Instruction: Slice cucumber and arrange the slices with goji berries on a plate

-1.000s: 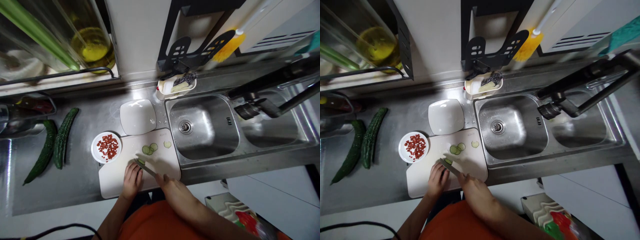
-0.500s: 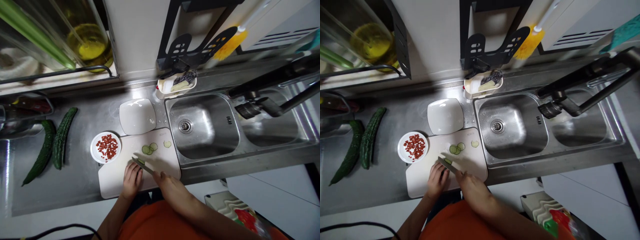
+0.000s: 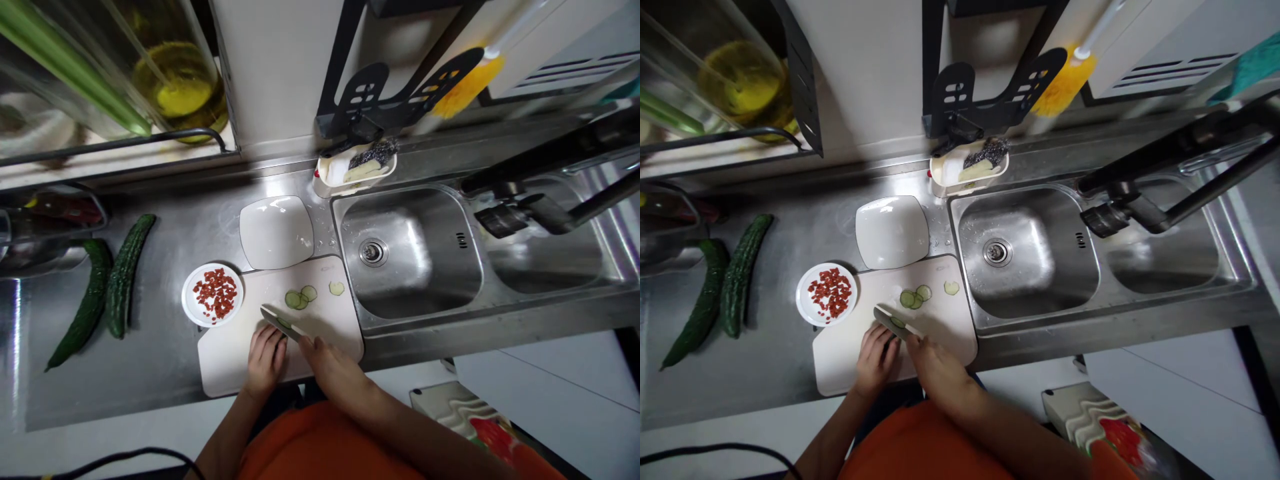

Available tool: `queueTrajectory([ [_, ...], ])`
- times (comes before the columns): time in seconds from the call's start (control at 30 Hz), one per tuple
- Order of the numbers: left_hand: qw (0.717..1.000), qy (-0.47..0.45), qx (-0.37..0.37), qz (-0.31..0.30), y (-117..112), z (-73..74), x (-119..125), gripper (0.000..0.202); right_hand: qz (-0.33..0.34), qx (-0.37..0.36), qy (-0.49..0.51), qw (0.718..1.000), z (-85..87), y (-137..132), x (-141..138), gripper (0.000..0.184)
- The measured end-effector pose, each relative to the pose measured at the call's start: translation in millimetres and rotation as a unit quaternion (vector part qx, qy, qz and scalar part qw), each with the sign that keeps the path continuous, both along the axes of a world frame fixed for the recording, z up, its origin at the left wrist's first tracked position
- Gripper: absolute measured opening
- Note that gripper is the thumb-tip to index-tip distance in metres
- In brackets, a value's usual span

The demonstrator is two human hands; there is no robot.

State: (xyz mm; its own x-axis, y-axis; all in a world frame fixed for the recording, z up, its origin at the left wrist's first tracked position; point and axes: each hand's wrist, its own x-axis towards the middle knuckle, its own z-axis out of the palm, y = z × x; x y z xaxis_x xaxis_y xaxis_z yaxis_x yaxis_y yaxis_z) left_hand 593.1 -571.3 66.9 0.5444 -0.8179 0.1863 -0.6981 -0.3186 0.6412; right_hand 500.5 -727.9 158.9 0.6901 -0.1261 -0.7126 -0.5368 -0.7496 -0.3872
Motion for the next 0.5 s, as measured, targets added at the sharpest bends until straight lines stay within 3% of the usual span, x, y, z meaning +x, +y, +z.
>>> queueTrajectory([
  [0.5,1.0,0.002,0.001,-0.002,-0.4,2.2,0.0,0.028,-0.022,0.002,-0.03,0.999,-27.9,6.4,3.6,0.034],
])
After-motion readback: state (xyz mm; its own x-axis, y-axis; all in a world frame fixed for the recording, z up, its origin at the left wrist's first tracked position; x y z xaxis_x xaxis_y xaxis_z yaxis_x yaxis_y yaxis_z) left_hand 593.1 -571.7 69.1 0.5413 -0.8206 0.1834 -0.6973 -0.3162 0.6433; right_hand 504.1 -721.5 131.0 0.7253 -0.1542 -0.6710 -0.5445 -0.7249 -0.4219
